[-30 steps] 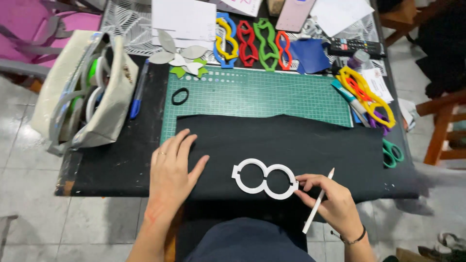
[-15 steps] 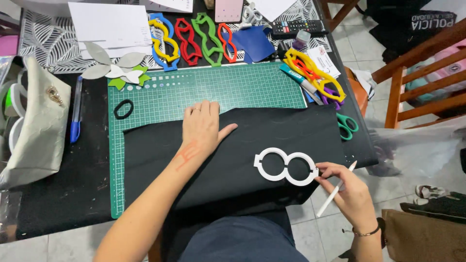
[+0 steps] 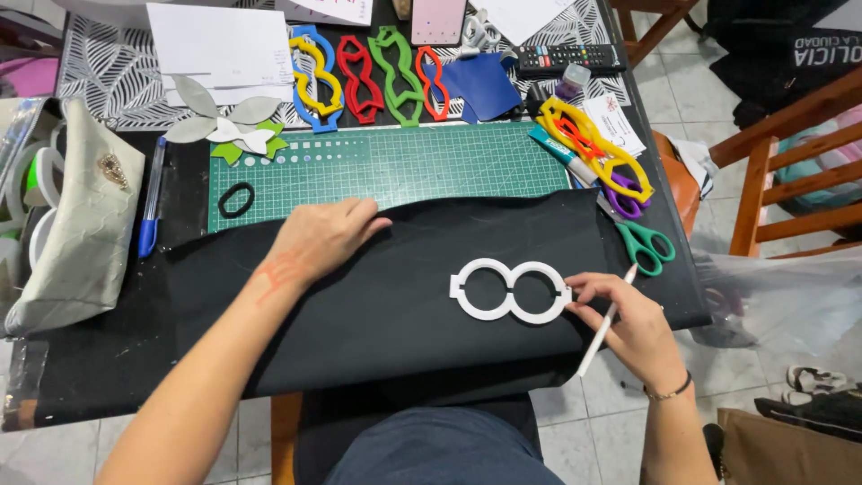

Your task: Tracing a template onto a foam sheet and cutting it out with scissors

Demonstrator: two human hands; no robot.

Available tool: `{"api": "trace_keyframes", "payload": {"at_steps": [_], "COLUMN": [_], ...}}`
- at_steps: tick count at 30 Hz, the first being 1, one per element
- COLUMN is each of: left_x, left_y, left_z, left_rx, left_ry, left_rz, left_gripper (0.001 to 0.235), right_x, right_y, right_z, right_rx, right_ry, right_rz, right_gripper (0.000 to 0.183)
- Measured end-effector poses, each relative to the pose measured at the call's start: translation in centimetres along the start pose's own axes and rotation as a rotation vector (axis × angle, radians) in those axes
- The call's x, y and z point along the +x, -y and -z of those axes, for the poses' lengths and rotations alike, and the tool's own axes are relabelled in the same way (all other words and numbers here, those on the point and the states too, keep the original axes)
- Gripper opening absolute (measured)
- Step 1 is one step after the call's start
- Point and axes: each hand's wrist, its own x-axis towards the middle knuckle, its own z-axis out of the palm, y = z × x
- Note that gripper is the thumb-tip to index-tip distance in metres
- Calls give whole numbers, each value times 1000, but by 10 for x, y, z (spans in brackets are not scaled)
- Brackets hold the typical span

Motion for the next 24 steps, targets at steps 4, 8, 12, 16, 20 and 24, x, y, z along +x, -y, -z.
{"api": "trace_keyframes", "payload": {"at_steps": [4,8,12,16,20,24], "left_x": [9,15,18,18,28,36], "left_y": [18,34,34,34,24,-30], "left_z": [-1,-16,-26,-32,-37,-46], "left_rx": [15,82,42,17,168,41], "left_ry": [-8,-22,17,-6,-76,134], "left_rz": [-28,-43,-38,-1,-69,55], "left_gripper": [31,35,37,39,47,48], "right_x": [11,12,12,17,34,42], "right_y": [-6,-9,-10,-22,-45,-71], "right_z": [-10,-18,-14,-5,16,29], "right_rx": [45,107,74,36,-125,-179], "right_ry": [31,24,58,69,18,18], "right_rz": [2,-26,-15,6,61,-2], "right_gripper": [11,13,15,14,15,17]}}
